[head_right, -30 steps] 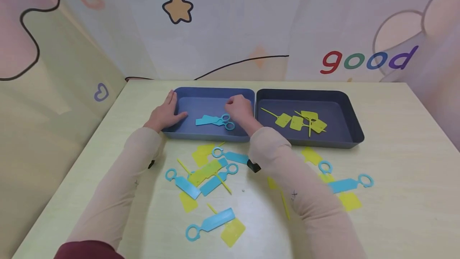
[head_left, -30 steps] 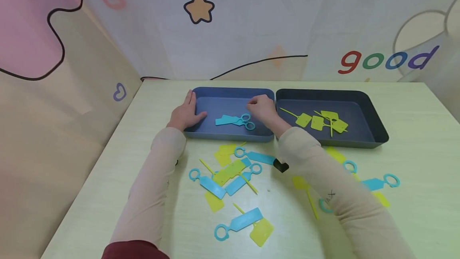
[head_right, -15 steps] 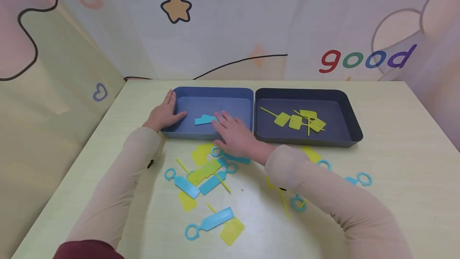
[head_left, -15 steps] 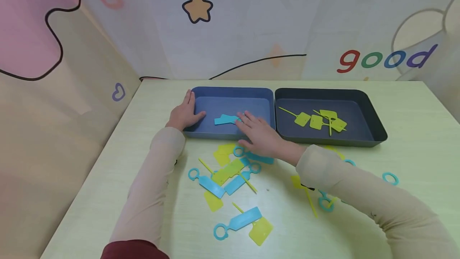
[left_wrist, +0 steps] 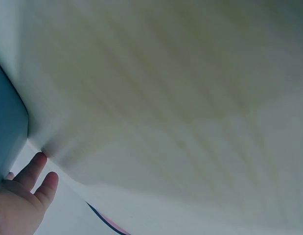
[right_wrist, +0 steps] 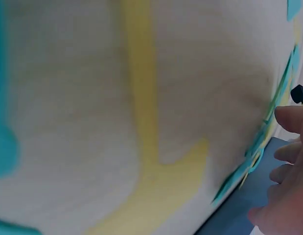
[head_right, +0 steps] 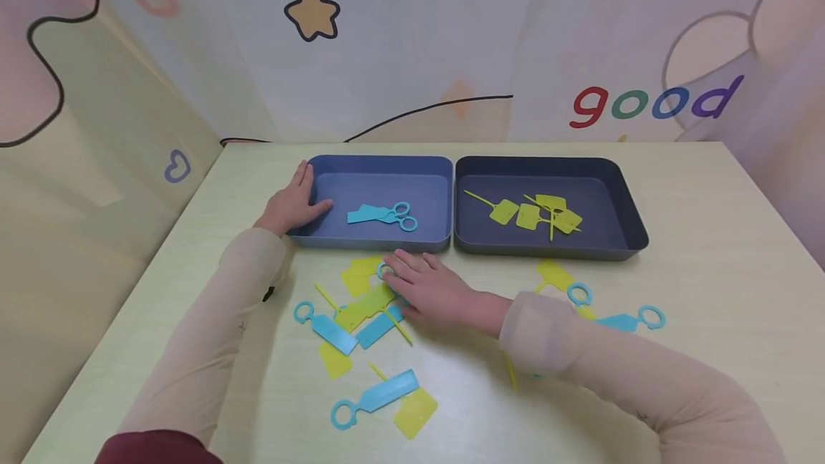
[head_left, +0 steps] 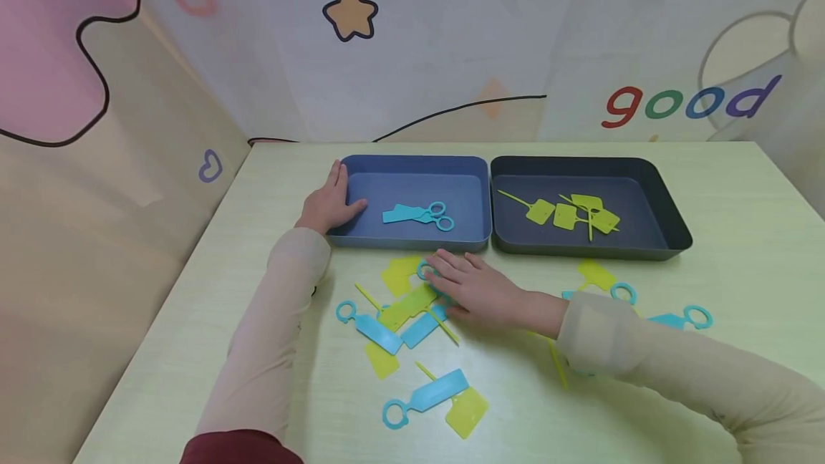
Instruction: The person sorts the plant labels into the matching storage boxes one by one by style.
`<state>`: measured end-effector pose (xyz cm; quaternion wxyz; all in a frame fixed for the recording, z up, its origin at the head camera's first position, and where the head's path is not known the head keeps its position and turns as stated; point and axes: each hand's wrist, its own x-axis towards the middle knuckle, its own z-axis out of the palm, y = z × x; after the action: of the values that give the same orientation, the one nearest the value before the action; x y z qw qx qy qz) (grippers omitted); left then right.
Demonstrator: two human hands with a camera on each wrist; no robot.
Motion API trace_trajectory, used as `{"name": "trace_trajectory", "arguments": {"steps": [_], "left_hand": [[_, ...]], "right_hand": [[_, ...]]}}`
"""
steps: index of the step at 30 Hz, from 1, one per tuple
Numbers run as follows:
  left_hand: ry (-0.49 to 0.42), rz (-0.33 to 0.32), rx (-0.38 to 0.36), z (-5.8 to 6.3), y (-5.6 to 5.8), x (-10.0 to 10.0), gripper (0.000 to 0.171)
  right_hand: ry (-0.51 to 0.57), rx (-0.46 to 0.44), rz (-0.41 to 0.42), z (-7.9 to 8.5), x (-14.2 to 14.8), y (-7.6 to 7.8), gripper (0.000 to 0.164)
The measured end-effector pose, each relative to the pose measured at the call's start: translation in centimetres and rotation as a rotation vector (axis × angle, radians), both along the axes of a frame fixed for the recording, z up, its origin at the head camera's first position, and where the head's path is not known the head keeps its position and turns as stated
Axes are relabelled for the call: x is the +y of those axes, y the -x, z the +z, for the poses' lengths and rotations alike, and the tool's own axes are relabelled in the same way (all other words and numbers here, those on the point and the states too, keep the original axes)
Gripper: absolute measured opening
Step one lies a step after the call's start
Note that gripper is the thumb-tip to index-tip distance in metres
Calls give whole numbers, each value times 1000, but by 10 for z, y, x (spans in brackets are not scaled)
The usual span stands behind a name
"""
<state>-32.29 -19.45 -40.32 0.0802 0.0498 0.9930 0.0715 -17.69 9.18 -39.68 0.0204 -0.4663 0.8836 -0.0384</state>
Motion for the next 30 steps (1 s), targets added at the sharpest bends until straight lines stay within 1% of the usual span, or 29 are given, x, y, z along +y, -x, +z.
{"name": "trace_trajectory", "arguments": {"steps": [6, 9, 13, 19, 24, 30], "left_hand": [[4, 0, 1, 0, 0, 0, 85], [1, 0, -1, 0, 0, 0, 85], [0, 2, -3, 1, 0, -1, 86], [2, 1, -2, 1, -1, -1, 86], [1, -4, 6, 0, 1, -2, 86], [-1, 1, 2, 0, 1, -1, 86]], "right_hand": [[-3, -89, -42, -5, 5, -8, 52], [4, -104, -51, -7, 7, -8, 48], [36, -85, -35, -8, 10, -7, 40], [92, -73, -13, -9, 11, -6, 23], [102, -74, -11, -9, 10, -6, 19], [157, -32, 15, -10, 10, -6, 10]]}}
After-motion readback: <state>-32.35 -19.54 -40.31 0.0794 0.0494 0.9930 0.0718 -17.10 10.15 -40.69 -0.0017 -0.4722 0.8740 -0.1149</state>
